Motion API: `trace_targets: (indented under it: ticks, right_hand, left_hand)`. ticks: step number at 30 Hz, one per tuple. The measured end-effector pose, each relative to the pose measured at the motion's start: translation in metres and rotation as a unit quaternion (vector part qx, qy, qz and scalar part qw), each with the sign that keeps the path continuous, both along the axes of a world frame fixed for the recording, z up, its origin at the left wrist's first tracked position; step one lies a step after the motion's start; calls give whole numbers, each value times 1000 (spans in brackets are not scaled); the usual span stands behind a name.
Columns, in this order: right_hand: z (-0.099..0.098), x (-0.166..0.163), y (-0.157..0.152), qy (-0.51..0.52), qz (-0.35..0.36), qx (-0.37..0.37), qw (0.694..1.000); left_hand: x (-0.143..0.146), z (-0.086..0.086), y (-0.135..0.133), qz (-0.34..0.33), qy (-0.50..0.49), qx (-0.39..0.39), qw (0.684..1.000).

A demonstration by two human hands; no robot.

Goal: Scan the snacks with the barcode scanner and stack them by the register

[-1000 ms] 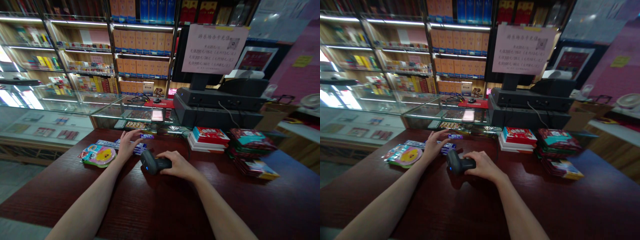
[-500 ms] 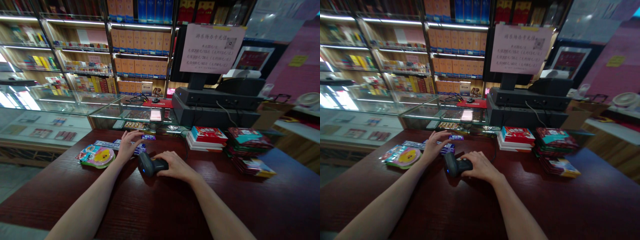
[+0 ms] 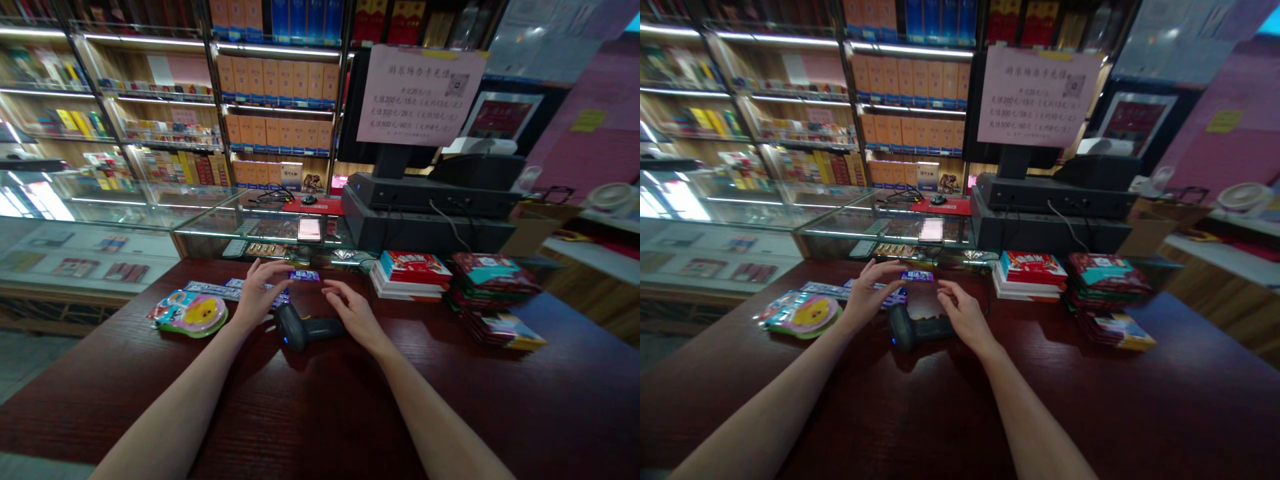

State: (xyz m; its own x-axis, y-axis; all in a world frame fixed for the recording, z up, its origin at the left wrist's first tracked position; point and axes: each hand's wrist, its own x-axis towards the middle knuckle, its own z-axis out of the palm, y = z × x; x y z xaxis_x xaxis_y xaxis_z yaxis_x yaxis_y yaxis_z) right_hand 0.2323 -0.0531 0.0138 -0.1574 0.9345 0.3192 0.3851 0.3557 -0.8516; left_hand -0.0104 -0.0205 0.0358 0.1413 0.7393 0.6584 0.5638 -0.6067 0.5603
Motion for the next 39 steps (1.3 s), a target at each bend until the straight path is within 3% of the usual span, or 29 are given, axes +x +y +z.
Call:
trace_targets:
  ticks: [11, 17, 31, 39]
  right_hand:
    - [2, -7, 4, 173, 20, -38, 984]
    - [7, -5, 3, 204, -3, -44, 978]
    - [9, -9, 0, 236, 30, -34, 971]
    - [11, -12, -1, 234, 29, -12, 972]
  left_hand:
    - [12, 10, -12, -40, 16, -7, 999]
    - [13, 11, -12, -50, 17, -3, 999]
    - [13, 7, -7, -79, -22, -10, 997]
    - [19, 8, 2, -84, -65, -59, 993]
